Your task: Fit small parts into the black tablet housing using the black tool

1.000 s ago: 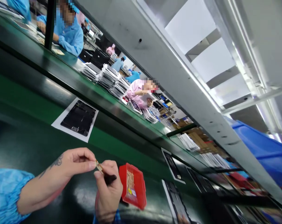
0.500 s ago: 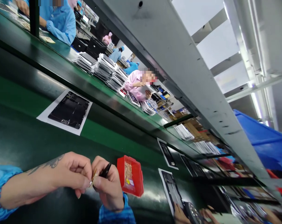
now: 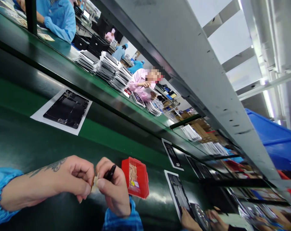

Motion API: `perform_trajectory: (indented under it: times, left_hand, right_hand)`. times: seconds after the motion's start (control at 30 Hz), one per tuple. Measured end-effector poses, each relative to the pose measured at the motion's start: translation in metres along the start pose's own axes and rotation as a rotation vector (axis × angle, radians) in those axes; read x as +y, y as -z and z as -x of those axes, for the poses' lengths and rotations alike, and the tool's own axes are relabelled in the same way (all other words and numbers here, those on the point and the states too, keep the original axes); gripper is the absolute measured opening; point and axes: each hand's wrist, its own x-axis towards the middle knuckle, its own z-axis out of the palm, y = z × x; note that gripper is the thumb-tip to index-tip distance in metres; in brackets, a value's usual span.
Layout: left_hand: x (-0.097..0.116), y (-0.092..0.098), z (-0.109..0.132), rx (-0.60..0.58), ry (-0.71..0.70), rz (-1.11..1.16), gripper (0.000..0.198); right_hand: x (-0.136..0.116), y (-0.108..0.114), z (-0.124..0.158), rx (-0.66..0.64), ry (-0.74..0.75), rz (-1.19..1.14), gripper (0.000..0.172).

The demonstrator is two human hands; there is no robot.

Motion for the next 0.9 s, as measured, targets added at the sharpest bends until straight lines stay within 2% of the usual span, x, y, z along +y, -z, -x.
perform_trajectory:
  times: [0.07, 0.13, 0.17, 0.23, 0.3, 0.43, 0.57, 0.63, 0.8, 0.9]
  left_hand:
    - [-0.004, 0.006, -0.003, 0.013, -0.109, -0.058, 0.017]
    - [-0.007, 0.011, -0.003, 0.051, -0.22, -0.172, 0.021]
    - [-0.008, 0.013, -0.003, 0.07, -0.266, -0.25, 0.022]
    - [-0.008, 0.014, 0.001, 0.116, -0.348, -0.422, 0.02]
    - [-0.007, 0.012, 0.005, 0.15, -0.414, -0.583, 0.018]
    - [-0.007, 0.006, 0.012, 0.192, -0.557, -0.799, 0.021]
    - [-0.011, 0.003, 0.014, 0.24, -0.712, -0.979, 0.025]
    - [-0.014, 0.003, 0.014, 0.242, -0.742, -1.033, 0.027]
    - [-0.015, 0.004, 0.014, 0.235, -0.691, -1.069, 0.027]
    - [-0.008, 0.005, 0.012, 0.22, -0.57, -1.002, 0.019]
  right_hand:
    - [-0.004, -0.002, 0.009, 0.176, 0.224, 0.247, 0.029]
    - [-0.006, -0.005, 0.021, 0.311, 0.463, 0.597, 0.006]
    - [-0.006, -0.006, 0.027, 0.348, 0.547, 0.771, 0.006]
    - [-0.005, -0.009, 0.037, 0.359, 0.638, 1.043, 0.016]
    - [-0.003, -0.009, 0.041, 0.314, 0.663, 1.163, 0.021]
    - [-0.001, -0.005, 0.037, 0.165, 0.706, 1.184, 0.027]
    - [-0.003, -0.003, 0.032, 0.09, 0.729, 1.186, 0.025]
    - [-0.004, -0.005, 0.029, 0.066, 0.732, 1.189, 0.022]
    - [-0.002, -0.01, 0.023, 0.058, 0.716, 1.145, 0.016]
    - [-0.002, -0.009, 0.022, 0.073, 0.625, 1.047, 0.014]
